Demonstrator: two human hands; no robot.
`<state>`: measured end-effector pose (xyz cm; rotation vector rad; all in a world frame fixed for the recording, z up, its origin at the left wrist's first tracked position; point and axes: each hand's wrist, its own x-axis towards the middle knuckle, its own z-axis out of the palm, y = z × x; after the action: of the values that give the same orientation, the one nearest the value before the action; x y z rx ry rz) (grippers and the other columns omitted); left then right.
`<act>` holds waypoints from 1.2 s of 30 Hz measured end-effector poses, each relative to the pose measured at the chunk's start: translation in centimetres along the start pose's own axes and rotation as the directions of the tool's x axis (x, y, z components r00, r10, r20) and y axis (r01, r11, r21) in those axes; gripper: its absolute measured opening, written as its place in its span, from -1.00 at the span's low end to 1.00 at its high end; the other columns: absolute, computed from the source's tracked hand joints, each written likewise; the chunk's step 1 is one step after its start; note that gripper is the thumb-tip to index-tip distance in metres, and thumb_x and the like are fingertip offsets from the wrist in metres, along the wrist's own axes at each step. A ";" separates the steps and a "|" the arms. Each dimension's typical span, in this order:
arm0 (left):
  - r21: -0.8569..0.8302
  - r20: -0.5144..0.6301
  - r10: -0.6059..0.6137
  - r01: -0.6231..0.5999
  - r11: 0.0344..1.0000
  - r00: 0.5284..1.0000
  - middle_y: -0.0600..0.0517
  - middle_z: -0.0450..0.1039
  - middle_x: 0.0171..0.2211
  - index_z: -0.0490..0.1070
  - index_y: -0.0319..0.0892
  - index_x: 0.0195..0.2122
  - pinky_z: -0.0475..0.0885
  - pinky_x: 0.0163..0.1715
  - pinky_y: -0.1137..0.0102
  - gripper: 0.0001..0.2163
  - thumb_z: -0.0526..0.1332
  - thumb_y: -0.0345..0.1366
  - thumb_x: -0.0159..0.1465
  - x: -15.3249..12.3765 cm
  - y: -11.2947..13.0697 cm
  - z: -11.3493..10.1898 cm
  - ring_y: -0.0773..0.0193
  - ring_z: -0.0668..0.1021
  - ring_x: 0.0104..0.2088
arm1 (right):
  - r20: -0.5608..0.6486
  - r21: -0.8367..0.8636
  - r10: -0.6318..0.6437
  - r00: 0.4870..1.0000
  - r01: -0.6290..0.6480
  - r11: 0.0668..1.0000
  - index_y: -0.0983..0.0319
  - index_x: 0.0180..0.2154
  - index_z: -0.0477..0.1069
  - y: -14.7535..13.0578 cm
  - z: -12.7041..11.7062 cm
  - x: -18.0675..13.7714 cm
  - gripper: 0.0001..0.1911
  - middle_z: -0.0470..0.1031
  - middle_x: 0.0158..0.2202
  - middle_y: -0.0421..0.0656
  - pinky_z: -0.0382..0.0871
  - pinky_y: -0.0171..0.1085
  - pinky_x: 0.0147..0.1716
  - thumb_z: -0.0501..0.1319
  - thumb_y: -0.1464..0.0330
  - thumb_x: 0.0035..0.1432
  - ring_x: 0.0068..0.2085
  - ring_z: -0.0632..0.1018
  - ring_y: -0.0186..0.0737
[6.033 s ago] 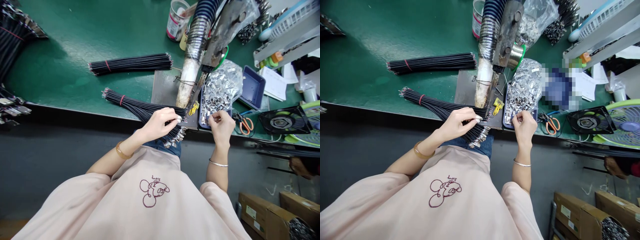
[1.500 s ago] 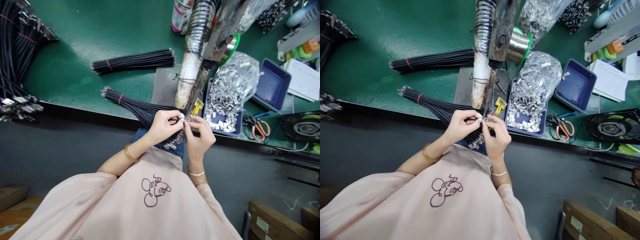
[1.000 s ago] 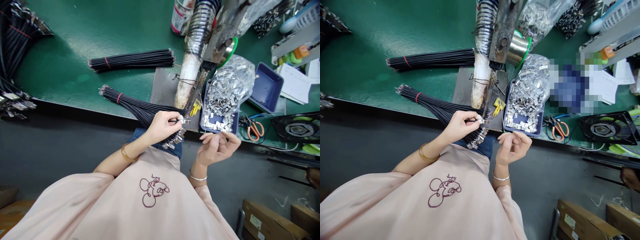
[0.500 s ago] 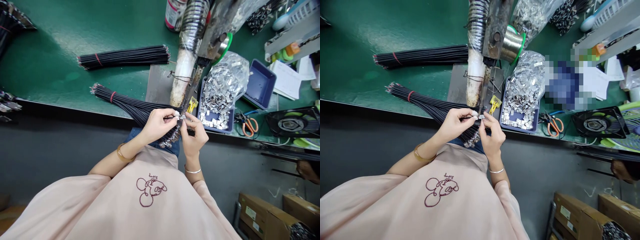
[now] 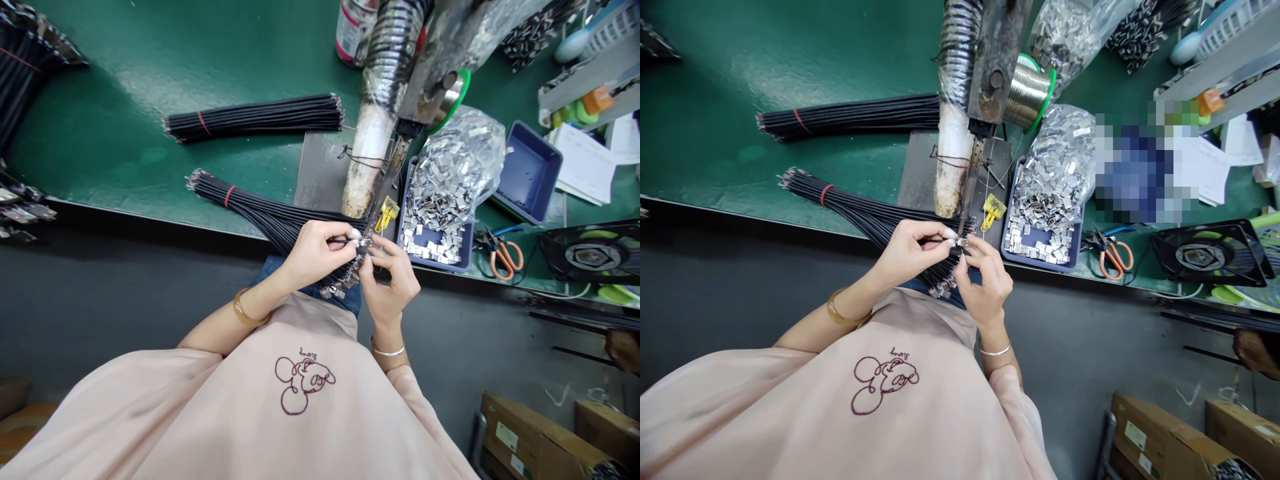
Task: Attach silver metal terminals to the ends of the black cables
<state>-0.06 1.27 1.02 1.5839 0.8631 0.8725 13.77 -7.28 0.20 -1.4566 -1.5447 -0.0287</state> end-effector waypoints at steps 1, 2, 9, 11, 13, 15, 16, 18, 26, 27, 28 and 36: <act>0.016 0.014 0.000 0.000 1.000 1.000 0.14 0.28 -0.59 0.55 -0.30 -0.43 0.14 -0.56 0.56 -0.87 0.22 -0.39 0.16 -0.1 0.1 0.0 0.50 0.22 -0.56 | 0.007 0.000 -0.001 1.000 0.001 1.000 0.17 -0.28 0.43 0.1 -0.1 -0.2 -0.85 0.64 -0.04 -0.10 0.66 -0.18 -0.08 0.29 0.53 0.19 -0.06 0.68 -0.21; 0.026 0.023 -0.003 0.002 1.000 1.000 0.14 0.29 -0.58 0.55 -0.30 -0.42 0.14 -0.56 0.57 -0.87 0.21 -0.40 0.16 -0.2 0.1 0.0 0.50 0.22 -0.55 | 0.010 0.002 -0.001 1.000 0.001 1.000 0.17 -0.27 0.43 0.1 -0.2 -0.3 -0.85 0.64 -0.04 -0.09 0.65 -0.18 -0.08 0.30 0.53 0.18 -0.07 0.68 -0.21; 0.049 0.023 -0.012 0.010 0.999 1.000 0.17 0.24 -0.59 0.52 -0.29 -0.43 0.10 -0.57 0.56 -0.89 0.20 -0.41 0.15 -0.5 0.5 0.1 0.50 0.16 -0.55 | -0.009 -0.009 0.014 1.000 -0.014 1.000 0.16 -0.24 0.43 0.0 -0.1 -0.6 -0.89 0.65 -0.07 -0.11 0.63 -0.18 -0.10 0.27 0.49 0.23 -0.07 0.68 -0.21; 0.047 0.037 -0.015 0.013 0.999 0.999 0.17 0.23 -0.58 0.51 -0.29 -0.43 0.09 -0.56 0.55 -0.89 0.19 -0.41 0.16 -0.4 0.5 -0.1 0.50 0.16 -0.55 | -0.012 -0.022 0.009 1.000 -0.010 1.000 0.16 -0.21 0.43 0.1 -0.1 -0.5 -0.89 0.65 -0.07 -0.11 0.62 -0.19 -0.09 0.26 0.49 0.26 -0.05 0.68 -0.21; 0.039 0.073 -0.025 0.023 0.999 0.997 0.16 0.21 -0.58 0.50 -0.29 -0.43 0.08 -0.55 0.53 -0.89 0.19 -0.40 0.17 -0.3 0.5 -0.4 0.49 0.16 -0.55 | 0.012 -0.052 -0.024 1.000 0.025 0.998 0.17 -0.17 0.41 0.3 -0.1 -0.4 -0.87 0.64 -0.03 -0.09 0.60 -0.23 -0.09 0.25 0.50 0.28 -0.02 0.67 -0.21; 0.026 0.144 -0.034 0.030 0.999 0.989 0.16 0.19 -0.59 0.49 -0.28 -0.43 0.10 -0.53 0.52 -0.87 0.19 -0.38 0.20 -0.2 0.6 -0.9 0.47 0.17 -0.54 | 0.056 -0.076 -0.079 0.995 0.083 0.994 0.17 -0.14 0.39 0.6 -0.1 -0.4 -0.85 0.64 -0.03 -0.08 0.58 -0.27 -0.10 0.23 0.51 0.30 -0.01 0.67 -0.23; 0.016 0.184 -0.035 0.033 0.999 0.982 0.15 0.20 -0.58 0.49 -0.28 -0.42 0.12 -0.52 0.51 -0.87 0.19 -0.37 0.22 -0.1 0.6 -1.2 0.46 0.19 -0.53 | 0.072 -0.077 -0.104 0.992 0.109 0.991 0.16 -0.12 0.38 0.8 -0.1 -0.5 -0.84 0.64 -0.05 -0.10 0.58 -0.28 -0.10 0.21 0.51 0.31 -0.02 0.67 -0.24; -0.001 0.253 -0.031 0.032 0.999 0.967 0.12 0.30 -0.54 0.52 -0.28 -0.36 0.19 -0.48 0.50 -0.86 0.20 -0.34 0.25 0.0 0.6 -1.8 0.44 0.27 -0.51 | 0.072 -0.055 -0.136 0.988 0.140 0.989 0.16 -0.11 0.36 1.0 0.0 -0.6 -0.84 0.65 -0.10 -0.13 0.56 -0.30 -0.12 0.20 0.51 0.32 -0.07 0.67 -0.27; 0.082 0.352 0.122 -0.160 0.984 0.928 0.04 0.52 -0.47 0.58 -0.26 -0.35 0.32 -0.41 0.49 -0.89 0.25 -0.38 0.21 -0.1 0.1 -3.0 0.40 0.42 -0.49 | 0.141 0.150 0.342 0.929 -0.362 0.920 0.17 -0.30 0.31 0.5 0.8 -0.3 -0.87 0.35 -0.52 -0.37 0.30 -0.43 -0.53 0.22 0.32 0.31 -0.54 0.42 -0.43; 0.091 0.355 0.131 -0.174 0.980 0.925 0.04 0.52 -0.48 0.59 -0.26 -0.36 0.31 -0.43 0.49 -0.88 0.25 -0.37 0.22 -0.2 0.0 -3.0 0.40 0.41 -0.50 | 0.209 0.172 0.391 0.896 -0.427 0.888 0.17 -0.30 0.31 0.6 0.8 -0.2 -0.85 0.34 -0.54 -0.37 0.28 -0.43 -0.56 0.22 0.29 0.31 -0.56 0.40 -0.44; 0.102 0.341 0.129 -0.173 0.980 0.931 0.04 0.52 -0.50 0.59 -0.26 -0.36 0.29 -0.44 0.49 -0.87 0.25 -0.37 0.22 -0.3 -0.2 -2.9 0.41 0.40 -0.51 | 0.241 0.186 0.423 0.873 -0.469 0.863 0.17 -0.29 0.30 0.6 0.7 -0.1 -0.84 0.36 -0.54 -0.37 0.28 -0.42 -0.56 0.22 0.27 0.32 -0.57 0.40 -0.43; 0.142 0.131 0.113 -0.131 0.981 0.985 0.11 0.39 -0.58 0.57 -0.28 -0.39 0.16 -0.53 0.50 -0.88 0.22 -0.40 0.20 -0.8 -0.4 -1.2 0.46 0.25 -0.56 | 0.043 -0.090 0.254 0.966 -0.250 0.964 0.18 -0.28 0.44 -0.6 -0.3 -0.7 -0.85 0.22 -0.63 -0.41 0.15 -0.39 -0.58 0.26 0.24 0.29 -0.64 0.27 -0.46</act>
<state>-1.53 1.21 0.71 1.8178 0.7650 0.8022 13.37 -8.15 0.20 -1.7242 -1.4040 0.0996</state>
